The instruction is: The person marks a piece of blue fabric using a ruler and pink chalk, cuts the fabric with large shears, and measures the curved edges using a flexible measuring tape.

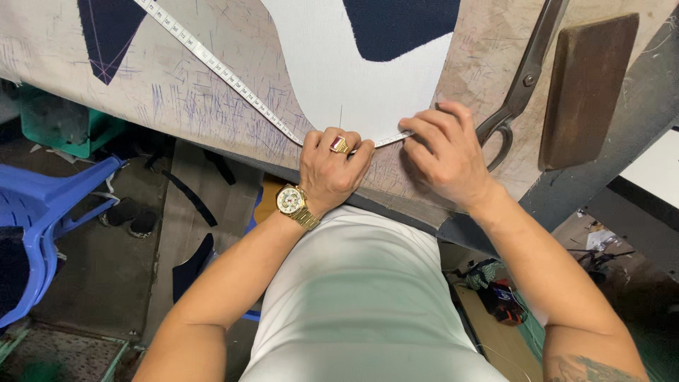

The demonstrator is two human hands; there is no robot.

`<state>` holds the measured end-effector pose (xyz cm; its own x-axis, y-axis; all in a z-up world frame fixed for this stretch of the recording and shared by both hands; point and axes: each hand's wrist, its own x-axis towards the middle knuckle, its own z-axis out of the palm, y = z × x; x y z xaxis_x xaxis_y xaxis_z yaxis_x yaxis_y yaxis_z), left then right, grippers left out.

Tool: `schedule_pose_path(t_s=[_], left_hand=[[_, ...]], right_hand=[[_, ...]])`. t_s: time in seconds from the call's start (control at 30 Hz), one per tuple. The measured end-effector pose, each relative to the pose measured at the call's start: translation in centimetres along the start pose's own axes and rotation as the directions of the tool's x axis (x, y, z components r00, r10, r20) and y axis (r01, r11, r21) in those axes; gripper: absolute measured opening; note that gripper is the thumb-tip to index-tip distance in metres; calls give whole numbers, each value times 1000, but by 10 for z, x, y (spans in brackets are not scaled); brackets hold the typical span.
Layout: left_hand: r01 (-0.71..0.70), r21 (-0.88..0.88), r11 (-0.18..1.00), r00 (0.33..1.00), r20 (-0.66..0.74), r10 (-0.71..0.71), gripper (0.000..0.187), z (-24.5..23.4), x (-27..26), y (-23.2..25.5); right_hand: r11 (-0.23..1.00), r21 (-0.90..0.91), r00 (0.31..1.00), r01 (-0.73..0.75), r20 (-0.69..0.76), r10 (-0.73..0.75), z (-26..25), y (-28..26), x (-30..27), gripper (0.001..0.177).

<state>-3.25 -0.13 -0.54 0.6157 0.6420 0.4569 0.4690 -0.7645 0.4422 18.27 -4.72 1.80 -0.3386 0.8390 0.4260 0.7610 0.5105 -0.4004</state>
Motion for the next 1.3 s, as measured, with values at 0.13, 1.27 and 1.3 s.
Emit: schedule_pose_path(t_s=[0.13,1.27,1.3], left_hand=[[5,5,1000,1000,-3,-5,14,-2,3,1],[-187,-29,982,971,146,190,14,-32,-4,-53],[-196,-32,980,968,151,199,14,-33,-4,-54]], right_hand=[[999,33,1000,8,-29,-7,15,-14,3,16],[998,-7,998,-60,19,60,27,-22,3,24],[998,-10,998,-67,13,67,29,-26,4,24]])
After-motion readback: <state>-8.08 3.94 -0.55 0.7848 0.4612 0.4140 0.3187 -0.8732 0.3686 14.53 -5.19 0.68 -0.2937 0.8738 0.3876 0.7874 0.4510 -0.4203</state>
